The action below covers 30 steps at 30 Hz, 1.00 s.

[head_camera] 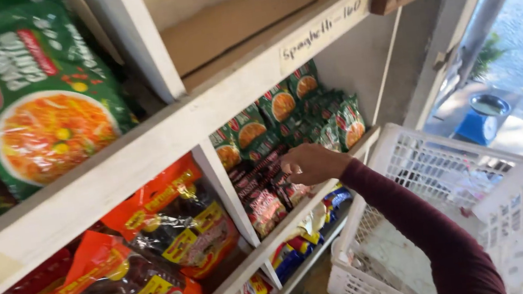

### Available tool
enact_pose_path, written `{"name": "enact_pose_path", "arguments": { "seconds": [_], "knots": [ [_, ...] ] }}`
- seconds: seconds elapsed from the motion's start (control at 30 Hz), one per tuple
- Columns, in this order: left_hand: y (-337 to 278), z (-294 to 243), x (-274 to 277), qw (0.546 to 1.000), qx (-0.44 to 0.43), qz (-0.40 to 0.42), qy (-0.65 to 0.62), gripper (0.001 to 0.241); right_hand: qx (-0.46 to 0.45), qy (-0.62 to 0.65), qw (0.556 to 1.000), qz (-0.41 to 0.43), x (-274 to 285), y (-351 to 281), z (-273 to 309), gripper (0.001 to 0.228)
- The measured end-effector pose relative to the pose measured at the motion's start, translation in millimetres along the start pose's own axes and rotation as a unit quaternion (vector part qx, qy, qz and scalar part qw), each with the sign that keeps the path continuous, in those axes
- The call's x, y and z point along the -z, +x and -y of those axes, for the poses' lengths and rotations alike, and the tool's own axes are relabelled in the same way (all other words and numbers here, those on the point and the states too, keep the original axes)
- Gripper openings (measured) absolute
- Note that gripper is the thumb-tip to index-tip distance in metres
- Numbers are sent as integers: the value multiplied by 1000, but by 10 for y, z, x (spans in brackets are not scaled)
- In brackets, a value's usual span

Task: Organizing and stocking various packaged grocery items like instant noodles and coffee creamer on shelves.

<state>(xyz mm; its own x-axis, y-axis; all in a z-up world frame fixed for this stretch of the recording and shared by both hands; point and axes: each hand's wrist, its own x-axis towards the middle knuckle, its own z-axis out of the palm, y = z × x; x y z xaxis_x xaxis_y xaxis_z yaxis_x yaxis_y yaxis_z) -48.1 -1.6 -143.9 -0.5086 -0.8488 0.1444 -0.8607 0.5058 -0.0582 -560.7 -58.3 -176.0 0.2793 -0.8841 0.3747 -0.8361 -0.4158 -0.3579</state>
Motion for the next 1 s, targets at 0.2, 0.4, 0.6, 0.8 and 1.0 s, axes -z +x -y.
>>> {"name": "enact_pose_path", "arguments": {
  "seconds": [0.2,0.4,0.6,0.8,1.0],
  "knots": [
    [272,-1633,-1392,854,-190,-345,-339,27,-17,37,992,119,-392,-106,-231,21],
    [781,-2331,-3239,927,-150,27,-343,37,-34,115,991,51,-533,-288,-254,17],
    [1490,-2768,-4001,951,-75,24,-299,61,-7,127,992,1,-577,-490,-288,12],
    [2242,-2667,-4278,977,37,7,-209,47,-31,126,991,12,-650,-584,-411,8],
    [2677,-2702,-4031,962,61,2,-265,51,-32,162,986,13,-728,-615,-545,12]
  ]
}}
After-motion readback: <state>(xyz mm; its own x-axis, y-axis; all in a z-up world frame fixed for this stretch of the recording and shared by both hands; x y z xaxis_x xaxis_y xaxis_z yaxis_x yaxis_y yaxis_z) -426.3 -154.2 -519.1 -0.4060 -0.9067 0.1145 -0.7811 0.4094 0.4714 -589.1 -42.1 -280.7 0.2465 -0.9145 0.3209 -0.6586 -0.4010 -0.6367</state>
